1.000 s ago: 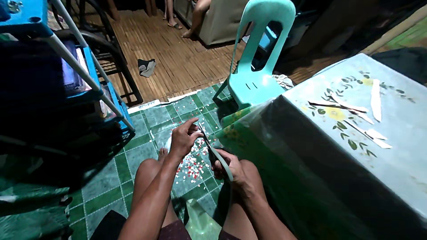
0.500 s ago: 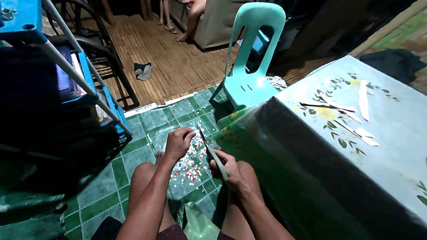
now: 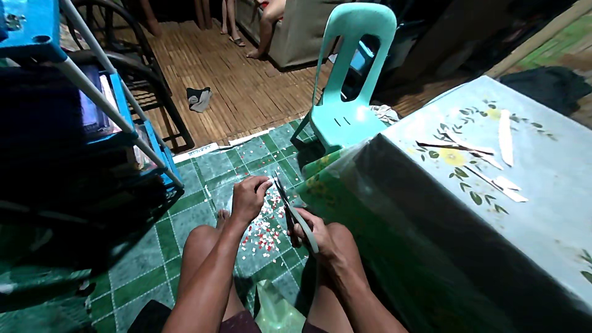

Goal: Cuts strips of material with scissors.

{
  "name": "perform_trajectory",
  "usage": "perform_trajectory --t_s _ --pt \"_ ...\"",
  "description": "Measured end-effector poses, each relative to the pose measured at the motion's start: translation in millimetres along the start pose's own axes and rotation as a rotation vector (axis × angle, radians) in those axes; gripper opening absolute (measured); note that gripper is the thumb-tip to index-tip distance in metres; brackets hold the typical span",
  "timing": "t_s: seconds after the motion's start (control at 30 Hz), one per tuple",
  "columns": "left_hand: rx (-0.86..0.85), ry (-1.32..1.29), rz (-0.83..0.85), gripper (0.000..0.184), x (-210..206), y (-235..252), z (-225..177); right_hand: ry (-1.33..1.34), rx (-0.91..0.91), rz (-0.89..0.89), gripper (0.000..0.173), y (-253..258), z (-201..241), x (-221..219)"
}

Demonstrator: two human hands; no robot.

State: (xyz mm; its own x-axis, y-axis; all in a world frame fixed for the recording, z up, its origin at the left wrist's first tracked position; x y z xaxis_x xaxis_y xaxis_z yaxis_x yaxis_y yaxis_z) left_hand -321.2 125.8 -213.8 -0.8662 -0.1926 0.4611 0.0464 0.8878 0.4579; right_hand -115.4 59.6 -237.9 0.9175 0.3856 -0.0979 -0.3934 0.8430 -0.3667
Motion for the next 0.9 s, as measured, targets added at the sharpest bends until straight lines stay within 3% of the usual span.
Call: perform_trajectory --t_s 0.13,0.37,0.5,0.6,0.73,0.9 --pt "-0.017 -0.003 0.07 0.019 -10.0 -1.9 -6.0 -0.016 0.034 -0.029 0.077 0.7 2.7 -1.5" --pt "-0.033 0.017 0.031 0.018 -9.0 -0.5 -4.5 0.01 -0.054 -0.16 0.053 -1.9 4.5 4.0" --pt "-0.039 0.049 -0.005 0.016 -8.4 0.8 -2.0 0.037 -0.056 -0.122 0.06 0.4 2.9 4.5" --pt "0.005 0.051 -0.018 0.015 -7.7 1.6 0.2 0.031 -0.045 -0.077 0.066 1.8 1.3 3.0" --pt "0.051 0.011 -0.03 0.02 -7.0 2.5 2.1 0.02 -0.015 -0.077 0.062 2.3 0.1 1.6" --pt "0.263 -0.281 -0.049 0.023 -7.2 0.5 11.7 0.009 -0.015 -0.079 0.064 2.0 -1.9 4.0"
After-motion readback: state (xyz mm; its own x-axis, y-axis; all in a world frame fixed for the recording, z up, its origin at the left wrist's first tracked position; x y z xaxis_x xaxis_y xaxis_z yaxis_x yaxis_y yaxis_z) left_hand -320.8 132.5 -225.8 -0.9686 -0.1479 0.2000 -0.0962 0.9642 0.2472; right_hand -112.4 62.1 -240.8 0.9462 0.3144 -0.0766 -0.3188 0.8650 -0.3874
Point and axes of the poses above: each hand's wrist, its own y-axis towards the middle knuckle, its own x-axis out of the back of the hand, z = x × y, the point moved 6 cm from there along y, towards the middle knuckle, and after that the axes turned 13 degrees about -x, right-handed, at the moved point
